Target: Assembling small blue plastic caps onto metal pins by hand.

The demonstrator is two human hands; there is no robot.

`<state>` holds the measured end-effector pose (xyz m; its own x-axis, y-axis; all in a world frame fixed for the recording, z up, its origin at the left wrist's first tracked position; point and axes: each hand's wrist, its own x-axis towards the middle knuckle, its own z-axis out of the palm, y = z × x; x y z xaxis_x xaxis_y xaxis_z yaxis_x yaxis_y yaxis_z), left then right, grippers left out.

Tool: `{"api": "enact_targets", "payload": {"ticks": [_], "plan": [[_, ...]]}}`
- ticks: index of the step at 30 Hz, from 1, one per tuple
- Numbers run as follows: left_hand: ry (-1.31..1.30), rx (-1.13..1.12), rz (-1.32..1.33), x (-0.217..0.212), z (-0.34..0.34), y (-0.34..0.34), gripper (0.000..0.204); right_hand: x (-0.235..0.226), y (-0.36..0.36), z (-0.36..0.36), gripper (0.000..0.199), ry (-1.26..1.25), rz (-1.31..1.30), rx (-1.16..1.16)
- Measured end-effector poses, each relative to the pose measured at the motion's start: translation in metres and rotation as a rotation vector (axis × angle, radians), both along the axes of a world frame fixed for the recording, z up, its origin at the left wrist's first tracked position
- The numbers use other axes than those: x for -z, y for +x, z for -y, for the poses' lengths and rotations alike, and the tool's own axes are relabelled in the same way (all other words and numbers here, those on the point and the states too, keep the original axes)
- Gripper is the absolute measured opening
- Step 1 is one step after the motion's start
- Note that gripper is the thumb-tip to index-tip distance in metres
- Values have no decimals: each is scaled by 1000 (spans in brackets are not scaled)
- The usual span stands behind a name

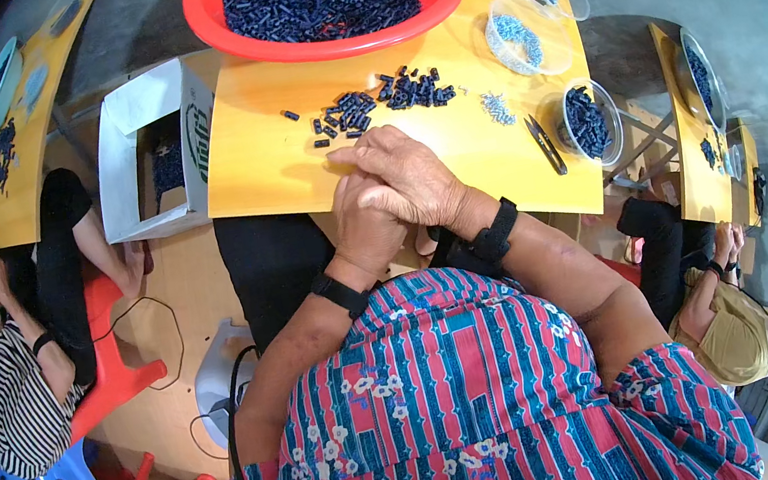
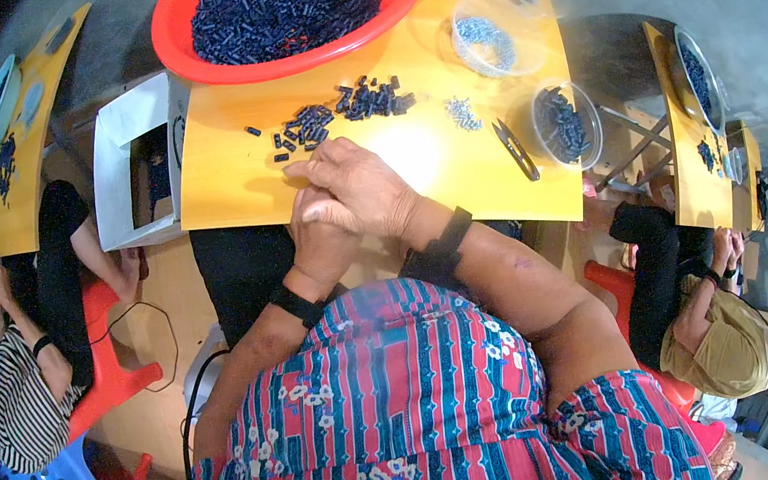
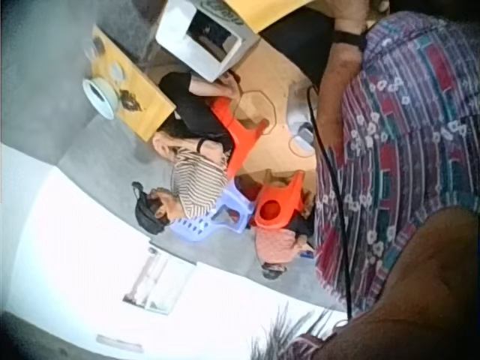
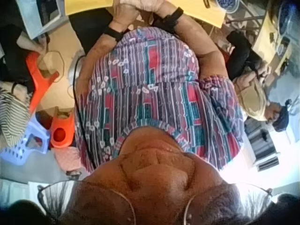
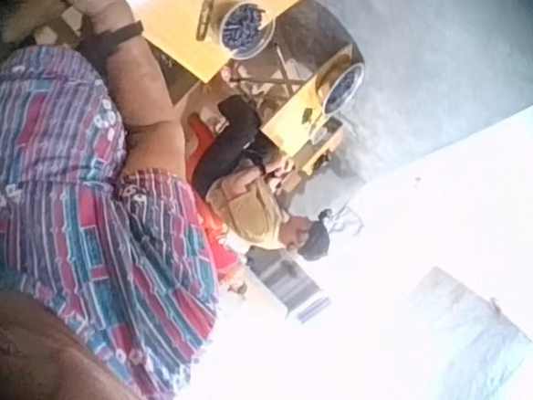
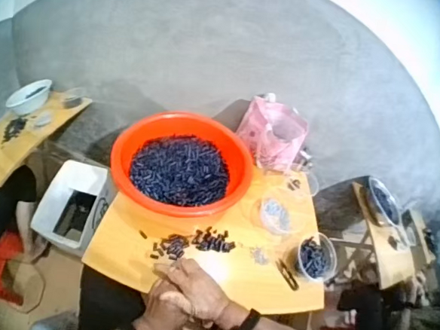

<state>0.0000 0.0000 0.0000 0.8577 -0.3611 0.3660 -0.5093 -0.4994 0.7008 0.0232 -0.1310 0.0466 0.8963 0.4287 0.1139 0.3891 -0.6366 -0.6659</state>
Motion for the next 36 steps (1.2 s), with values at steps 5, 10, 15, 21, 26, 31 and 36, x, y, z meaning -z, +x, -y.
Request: {"api": "enact_targets", "payload": {"ticks": [5, 10, 15, 21, 26, 31, 36], "plan": [[-97, 28, -7, -5, 3, 2, 38, -5, -1, 1, 84, 29, 24, -71], [-137, 53, 43, -9, 1, 2, 44, -7, -2, 3, 86, 28, -18, -104], [-109, 75, 11, -13, -1, 1, 35, -2, -3, 7, 80, 66, 13, -111], [-42, 70, 14, -25, 0, 5, 22, 1, -2, 10, 49, 247, 93, -1], [97, 120, 11, -21, -4, 8, 15, 1, -5, 8, 35, 441, 25, 136], [21, 130, 134, -34, -3, 9, 10, 4, -5, 14, 34, 622, -99, 318], [-26, 151, -46, -30, -2, 11, 11, 5, -14, 33, 28, 908, -278, 536]]}}
